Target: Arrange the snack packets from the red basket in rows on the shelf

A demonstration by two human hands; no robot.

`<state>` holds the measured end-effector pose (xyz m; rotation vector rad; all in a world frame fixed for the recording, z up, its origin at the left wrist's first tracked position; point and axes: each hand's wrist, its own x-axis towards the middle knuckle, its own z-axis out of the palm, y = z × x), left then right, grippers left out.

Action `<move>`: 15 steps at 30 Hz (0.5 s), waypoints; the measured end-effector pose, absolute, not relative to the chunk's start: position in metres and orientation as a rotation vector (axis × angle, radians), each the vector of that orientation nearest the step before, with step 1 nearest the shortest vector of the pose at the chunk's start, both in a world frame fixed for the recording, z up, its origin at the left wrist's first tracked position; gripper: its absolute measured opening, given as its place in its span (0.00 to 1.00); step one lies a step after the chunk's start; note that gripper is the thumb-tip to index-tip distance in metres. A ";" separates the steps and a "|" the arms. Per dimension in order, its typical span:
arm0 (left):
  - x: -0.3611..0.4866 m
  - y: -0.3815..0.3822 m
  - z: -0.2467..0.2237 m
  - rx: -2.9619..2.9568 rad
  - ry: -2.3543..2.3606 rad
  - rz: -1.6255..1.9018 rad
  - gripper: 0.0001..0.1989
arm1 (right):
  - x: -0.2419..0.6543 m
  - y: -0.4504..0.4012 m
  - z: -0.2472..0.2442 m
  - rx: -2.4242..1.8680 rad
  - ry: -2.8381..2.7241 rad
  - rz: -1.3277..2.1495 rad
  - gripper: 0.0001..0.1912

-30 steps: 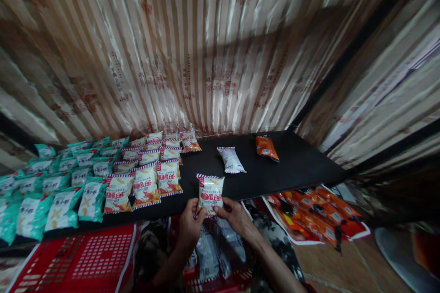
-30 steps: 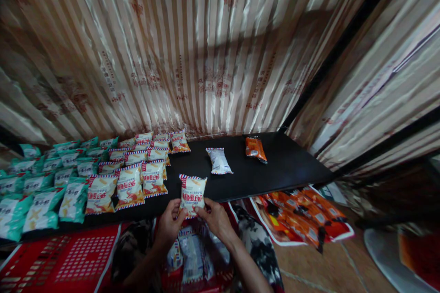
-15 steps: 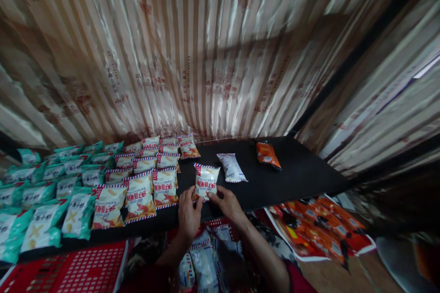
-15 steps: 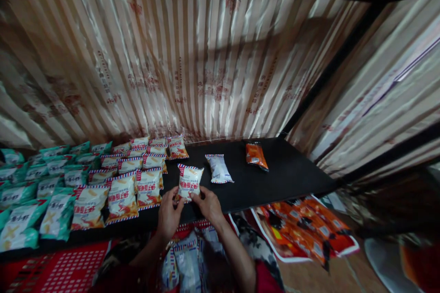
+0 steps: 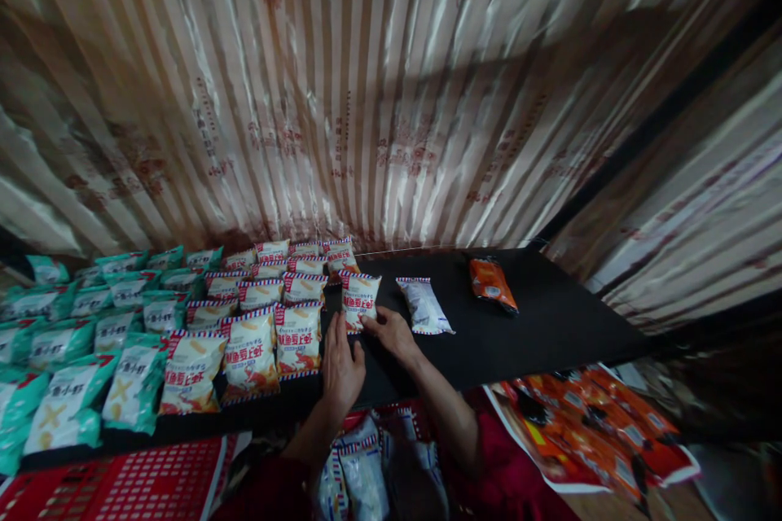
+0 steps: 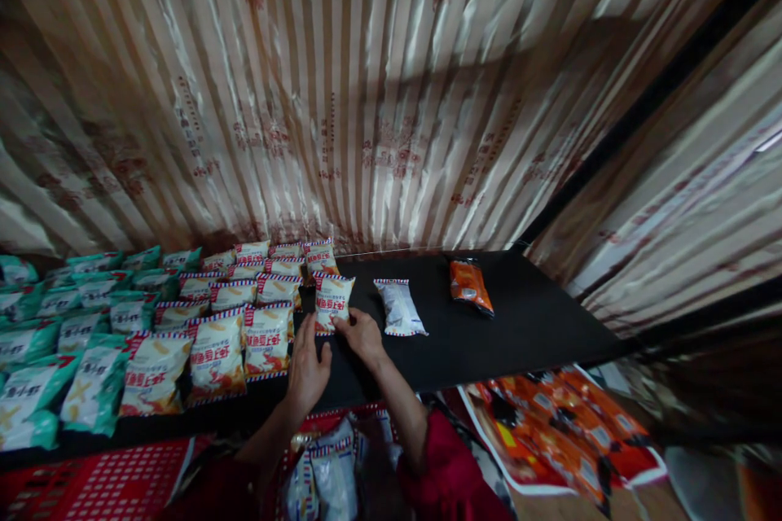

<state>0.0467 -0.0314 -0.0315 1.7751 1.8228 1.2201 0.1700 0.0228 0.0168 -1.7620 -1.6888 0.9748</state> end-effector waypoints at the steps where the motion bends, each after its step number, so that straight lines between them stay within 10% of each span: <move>1: 0.047 -0.030 -0.032 1.779 1.825 1.206 0.27 | 0.169 0.026 0.017 -1.779 -1.690 0.969 0.15; 15: 0.043 -0.011 -0.043 1.782 1.831 1.203 0.27 | 0.151 0.063 0.010 -1.840 -1.773 0.948 0.16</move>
